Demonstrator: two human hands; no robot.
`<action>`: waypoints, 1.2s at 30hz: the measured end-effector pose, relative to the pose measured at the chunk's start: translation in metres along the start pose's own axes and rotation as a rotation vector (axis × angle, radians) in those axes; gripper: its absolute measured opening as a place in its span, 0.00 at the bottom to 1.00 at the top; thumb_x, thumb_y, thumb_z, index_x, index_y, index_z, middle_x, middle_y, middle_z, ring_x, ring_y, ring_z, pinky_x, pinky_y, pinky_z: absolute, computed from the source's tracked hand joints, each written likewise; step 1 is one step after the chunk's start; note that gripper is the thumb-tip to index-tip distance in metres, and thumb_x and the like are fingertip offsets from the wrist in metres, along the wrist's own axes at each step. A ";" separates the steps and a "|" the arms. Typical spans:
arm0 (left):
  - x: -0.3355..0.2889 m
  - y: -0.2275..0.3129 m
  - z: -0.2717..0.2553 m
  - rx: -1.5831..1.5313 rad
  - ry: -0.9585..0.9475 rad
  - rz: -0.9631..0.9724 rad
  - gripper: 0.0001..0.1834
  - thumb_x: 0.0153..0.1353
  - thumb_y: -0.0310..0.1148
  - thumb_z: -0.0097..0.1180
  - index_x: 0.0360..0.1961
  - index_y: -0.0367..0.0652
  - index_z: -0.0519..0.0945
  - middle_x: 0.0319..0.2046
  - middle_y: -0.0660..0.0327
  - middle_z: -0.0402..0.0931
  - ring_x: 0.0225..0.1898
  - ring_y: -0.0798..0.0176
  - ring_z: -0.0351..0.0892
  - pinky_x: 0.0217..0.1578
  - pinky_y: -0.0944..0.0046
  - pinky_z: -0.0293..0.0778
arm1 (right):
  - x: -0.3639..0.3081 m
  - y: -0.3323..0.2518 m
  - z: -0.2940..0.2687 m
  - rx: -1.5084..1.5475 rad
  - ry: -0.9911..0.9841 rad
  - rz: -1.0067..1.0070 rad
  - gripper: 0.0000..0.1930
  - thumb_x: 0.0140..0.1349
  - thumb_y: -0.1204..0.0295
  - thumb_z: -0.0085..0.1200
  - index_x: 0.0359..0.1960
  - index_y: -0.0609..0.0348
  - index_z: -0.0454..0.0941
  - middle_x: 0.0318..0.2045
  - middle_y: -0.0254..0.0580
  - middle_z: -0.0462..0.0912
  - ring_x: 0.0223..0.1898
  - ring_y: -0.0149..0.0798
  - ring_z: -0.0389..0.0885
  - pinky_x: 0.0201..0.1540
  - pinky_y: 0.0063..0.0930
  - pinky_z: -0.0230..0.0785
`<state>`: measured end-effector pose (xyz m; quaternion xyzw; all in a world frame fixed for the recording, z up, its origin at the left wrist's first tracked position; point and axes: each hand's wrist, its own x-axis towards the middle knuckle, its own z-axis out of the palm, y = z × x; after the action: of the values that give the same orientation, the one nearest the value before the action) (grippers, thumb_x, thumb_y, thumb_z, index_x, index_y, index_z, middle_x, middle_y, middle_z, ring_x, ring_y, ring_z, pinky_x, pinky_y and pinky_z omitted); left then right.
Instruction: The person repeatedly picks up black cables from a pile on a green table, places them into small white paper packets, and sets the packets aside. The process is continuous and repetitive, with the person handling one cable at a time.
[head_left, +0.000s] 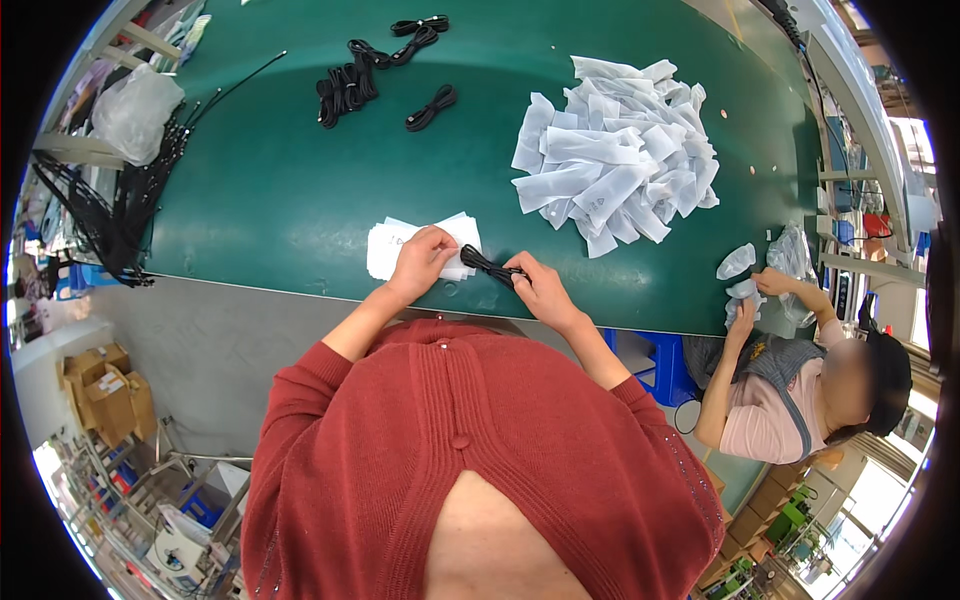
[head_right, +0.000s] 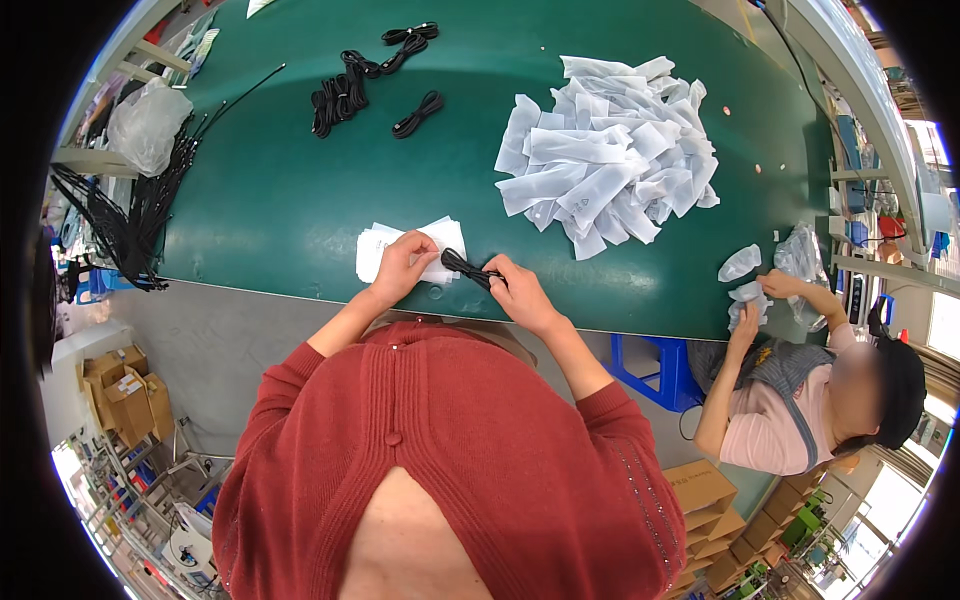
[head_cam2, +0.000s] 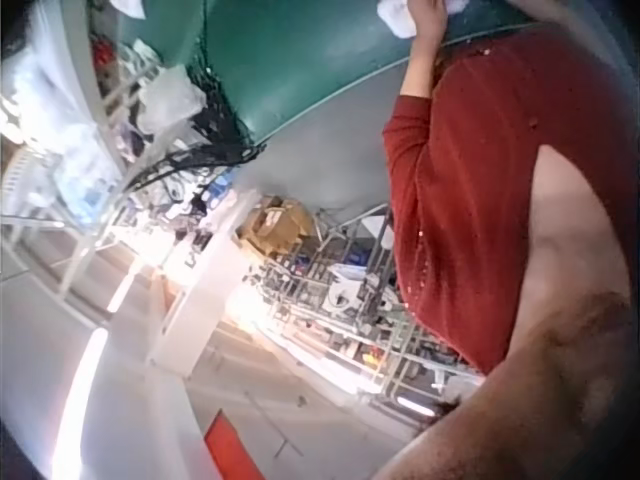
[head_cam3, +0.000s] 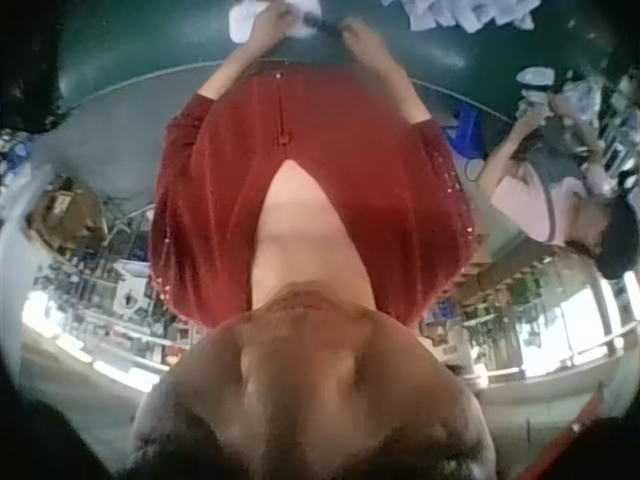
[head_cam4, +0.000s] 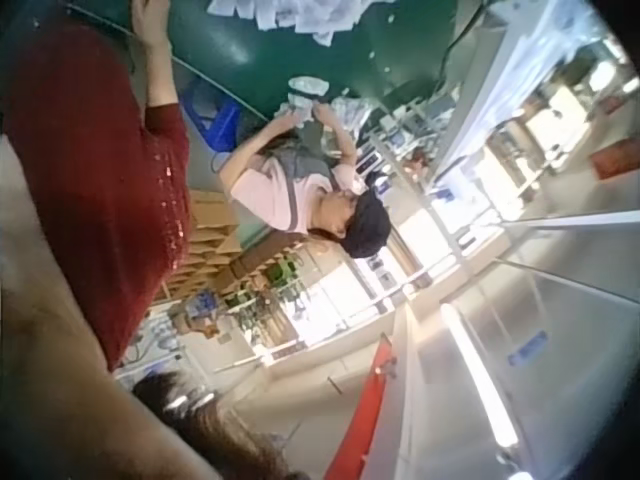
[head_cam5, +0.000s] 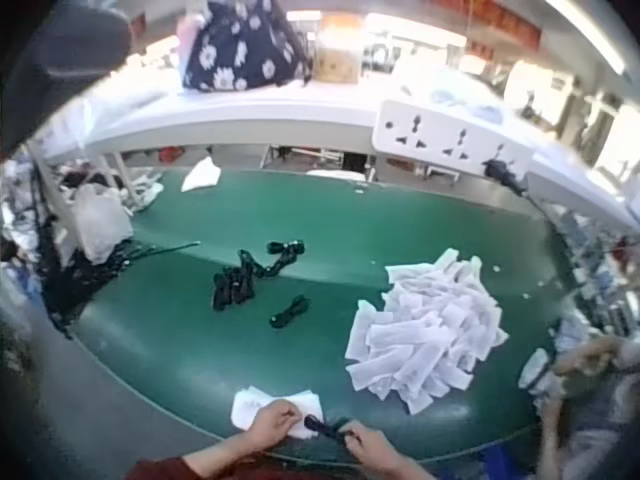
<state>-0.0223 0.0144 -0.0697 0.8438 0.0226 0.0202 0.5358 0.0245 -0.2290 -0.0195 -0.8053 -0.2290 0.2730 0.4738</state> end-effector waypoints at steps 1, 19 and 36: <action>0.001 0.003 -0.002 0.017 -0.013 0.036 0.03 0.55 0.24 0.59 0.30 0.38 0.77 0.30 0.55 0.76 0.35 0.52 0.76 0.37 0.60 0.73 | 0.001 0.001 0.000 0.097 -0.012 0.068 0.07 0.64 0.75 0.43 0.42 0.61 0.70 0.27 0.45 0.78 0.25 0.38 0.73 0.31 0.32 0.67; 0.000 -0.014 0.001 -0.051 0.025 -0.180 0.04 0.57 0.24 0.59 0.33 0.37 0.77 0.28 0.56 0.78 0.28 0.60 0.78 0.31 0.64 0.73 | -0.003 0.008 0.013 -0.055 0.120 -0.053 0.08 0.63 0.75 0.43 0.42 0.61 0.70 0.29 0.50 0.75 0.31 0.47 0.74 0.36 0.37 0.67; 0.014 0.032 -0.019 0.111 -0.045 0.219 0.05 0.53 0.19 0.57 0.31 0.38 0.75 0.32 0.57 0.77 0.38 0.51 0.75 0.40 0.57 0.71 | 0.016 0.031 0.037 1.624 -0.082 0.769 0.14 0.66 0.72 0.31 0.41 0.73 0.66 0.30 0.50 0.76 0.22 0.31 0.65 0.25 0.23 0.60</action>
<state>-0.0085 0.0186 -0.0325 0.8699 -0.0804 0.0583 0.4831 0.0155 -0.2091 -0.0657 -0.2330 0.3033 0.5189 0.7645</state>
